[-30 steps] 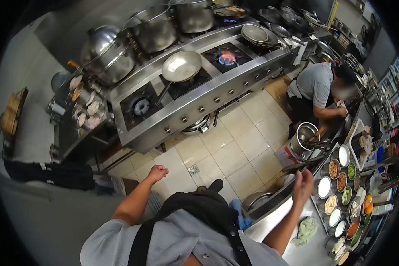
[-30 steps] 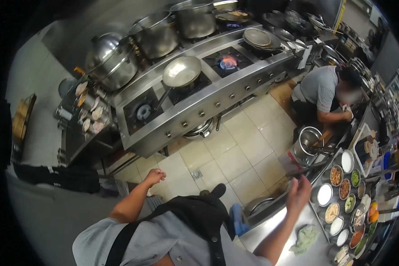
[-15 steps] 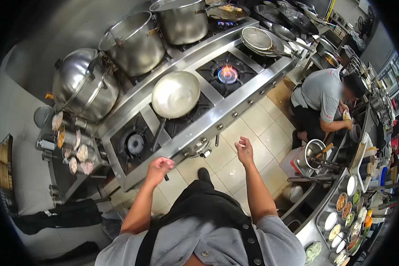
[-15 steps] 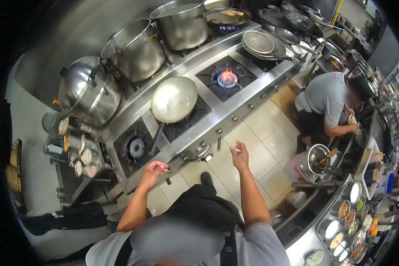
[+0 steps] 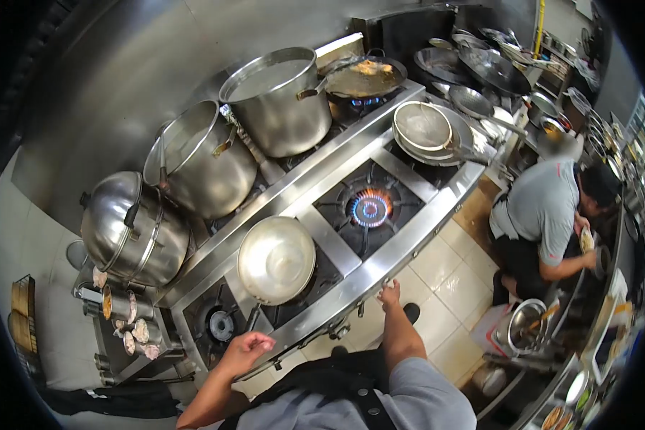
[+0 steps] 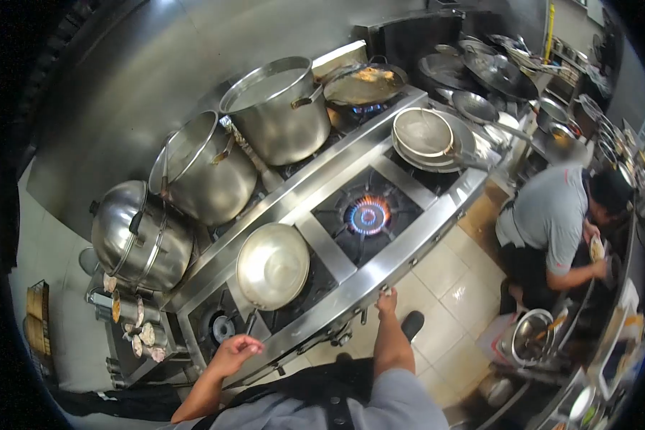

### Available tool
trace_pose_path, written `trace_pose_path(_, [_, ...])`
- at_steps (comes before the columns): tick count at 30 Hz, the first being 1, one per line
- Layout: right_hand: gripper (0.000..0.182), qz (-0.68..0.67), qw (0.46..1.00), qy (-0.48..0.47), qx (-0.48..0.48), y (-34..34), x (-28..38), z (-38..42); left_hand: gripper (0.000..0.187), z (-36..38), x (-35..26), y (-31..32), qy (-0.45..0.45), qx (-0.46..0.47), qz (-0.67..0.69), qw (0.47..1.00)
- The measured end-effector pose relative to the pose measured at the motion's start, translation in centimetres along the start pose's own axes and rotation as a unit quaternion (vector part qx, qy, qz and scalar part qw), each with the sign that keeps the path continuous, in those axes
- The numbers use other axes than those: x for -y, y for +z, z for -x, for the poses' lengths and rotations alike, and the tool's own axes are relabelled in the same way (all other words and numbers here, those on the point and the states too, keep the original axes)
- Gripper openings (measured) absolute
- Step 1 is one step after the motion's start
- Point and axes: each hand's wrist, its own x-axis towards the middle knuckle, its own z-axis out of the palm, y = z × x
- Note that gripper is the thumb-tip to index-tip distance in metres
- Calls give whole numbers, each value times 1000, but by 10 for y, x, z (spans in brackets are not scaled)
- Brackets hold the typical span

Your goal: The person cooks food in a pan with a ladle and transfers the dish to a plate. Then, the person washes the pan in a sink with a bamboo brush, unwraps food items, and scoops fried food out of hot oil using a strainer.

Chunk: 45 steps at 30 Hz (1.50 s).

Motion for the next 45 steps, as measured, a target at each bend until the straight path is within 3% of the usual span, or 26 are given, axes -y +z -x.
trace_pose_path(2, [54, -108, 994, 18, 26, 6, -1, -15, 16, -6, -5, 13, -63, -30, 12, 998])
trace_pose_path(4, [36, -144, 988, 40, -25, 10, 4, -20, 18, -2, 8, 28, -143, -52, -11, 988])
trace_pose_path(6, [20, -142, 987, 69, 20, 4, 4, -29, 24, 4, 45, 44, -241, -42, -151, 958])
trace_pose_path(8, [11, -179, 970, 141, 83, -3, -23, -62, 31, 20, 90, 57, -35, 48, -315, 947])
trace_pose_path(9, [11, -188, 961, 185, 87, -2, -10, -65, 32, 19, 83, 73, -150, 48, -317, 935])
trace_pose_path(10, [10, -196, 949, 230, 89, -4, 2, -57, 33, 22, 68, 89, -265, 47, -313, 911])
trace_pose_path(13, [12, -193, 905, 372, 71, -5, 31, -57, 28, 45, 21, 137, -395, -122, -81, 907])
trace_pose_path(14, [13, -188, 887, 418, 58, -7, 36, -60, 27, 51, 16, 149, -415, -161, -31, 895])
trace_pose_path(18, [23, -164, 864, 450, 154, -9, 27, -70, 23, 76, 27, 187, -433, -236, 38, 869])
trace_pose_path(19, [24, -119, 879, 449, 112, -1, 48, -55, 22, 83, 35, 197, -435, -247, 51, 865])
trace_pose_path(20, [29, -132, 891, 378, 214, -10, 63, -40, 21, 88, 44, 206, -439, -254, 63, 860])
trace_pose_path(22, [41, 98, 887, 406, 197, -25, 70, -48, 20, 99, 69, 224, -445, -258, 85, 853])
trace_pose_path(23, [44, 264, 871, 332, 249, -34, 84, -50, 19, 99, 83, 232, -446, -258, 99, 851])
trace_pose_path(24, [48, 425, 820, 245, 293, -42, 106, -49, 19, 99, 100, 242, -446, -259, 113, 849])
trace_pose_path(25, [46, 472, 772, 184, 383, -52, 154, -34, 18, 95, 118, 253, -445, -261, 130, 847])
trace_pose_path(27, [31, 431, 758, -38, 489, -66, 241, -18, 18, 87, 156, 278, -442, -264, 172, 840])
trace_pose_path(28, [23, 194, 771, -146, 588, -76, 262, -33, 18, 83, 176, 291, -439, -267, 193, 836])
trace_pose_path(30, [21, 329, 799, -439, 248, -115, 368, -20, 19, 78, 217, 320, -436, -267, 236, 826])
trace_pose_path(31, [20, 253, 845, -457, 115, -130, 424, -2, 19, 74, 235, 335, -435, -268, 255, 821])
trace_pose_path(32, [18, 289, 798, -527, -44, -143, 472, 23, 20, 73, 250, 352, -436, -275, 270, 813])
trace_pose_path(33, [23, 424, 661, -589, -188, -173, 533, 46, 20, 73, 264, 376, -439, -272, 289, 806])
trace_pose_path(36, [44, 577, 652, -448, -201, -219, 564, -11, 19, 70, 265, 400, -462, -224, 328, 793])
trace_pose_path(38, [37, 665, 655, -353, -61, -249, 569, -88, 20, 69, 278, 414, -440, -208, 348, 801])
trace_pose_path(39, [31, 748, 525, -406, 1, -261, 568, -120, 20, 68, 278, 423, -429, -203, 358, 804])
trace_pose_path(41, [21, 680, 629, -370, 72, -268, 564, -135, 22, 67, 246, 424, -430, -216, 298, 825])
trace_pose_path(45, [22, 483, 824, -295, 26, -262, 584, -72, 21, 61, 221, 428, -459, -240, 317, 795])
